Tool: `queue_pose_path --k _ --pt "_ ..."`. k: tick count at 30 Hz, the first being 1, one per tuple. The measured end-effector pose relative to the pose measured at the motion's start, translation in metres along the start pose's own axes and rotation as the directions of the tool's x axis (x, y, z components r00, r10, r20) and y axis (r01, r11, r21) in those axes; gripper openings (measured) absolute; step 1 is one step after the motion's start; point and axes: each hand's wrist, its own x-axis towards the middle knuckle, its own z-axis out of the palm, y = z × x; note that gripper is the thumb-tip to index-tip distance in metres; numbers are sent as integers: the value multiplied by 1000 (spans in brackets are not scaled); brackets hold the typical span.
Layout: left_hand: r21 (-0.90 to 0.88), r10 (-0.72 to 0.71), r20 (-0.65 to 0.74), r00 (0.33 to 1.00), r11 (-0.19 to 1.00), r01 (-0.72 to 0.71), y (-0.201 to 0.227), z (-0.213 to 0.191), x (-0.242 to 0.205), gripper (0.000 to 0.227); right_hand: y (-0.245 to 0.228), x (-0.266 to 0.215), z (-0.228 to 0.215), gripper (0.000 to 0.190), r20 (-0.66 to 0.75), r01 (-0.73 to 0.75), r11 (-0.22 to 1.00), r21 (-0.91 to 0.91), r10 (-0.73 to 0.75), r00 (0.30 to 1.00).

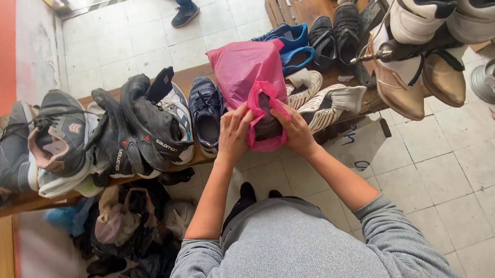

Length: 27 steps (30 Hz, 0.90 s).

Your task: The person picks up several pairs of shoes from a wooden shelf, including black sneakers, black canvas shoes, and black boots. They place them on a lower shelf and a workbench alongside other footwear. The person also moves a pink plastic bag containing shoes from the shelf to the workbench.

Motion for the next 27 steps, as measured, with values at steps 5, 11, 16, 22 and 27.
queue_pose_path --k 5,11,16,22,27 --pt "7 -114 7 993 993 114 10 -3 -7 39 0 8 -6 52 23 1 997 79 -3 1000" --pt "-29 -225 49 973 974 227 16 -18 -16 62 6 14 -19 64 124 20 992 123 -36 992" --pt "-152 -292 111 950 940 306 30 -36 -12 86 10 11 -28 67 185 59 987 150 -87 979" --pt "-242 -386 362 849 840 485 40 -58 -12 134 6 15 -49 84 228 34 970 242 -90 970" --pt "-332 -471 277 837 770 544 50 -53 -10 115 3 17 -58 55 177 6 954 301 -62 982"
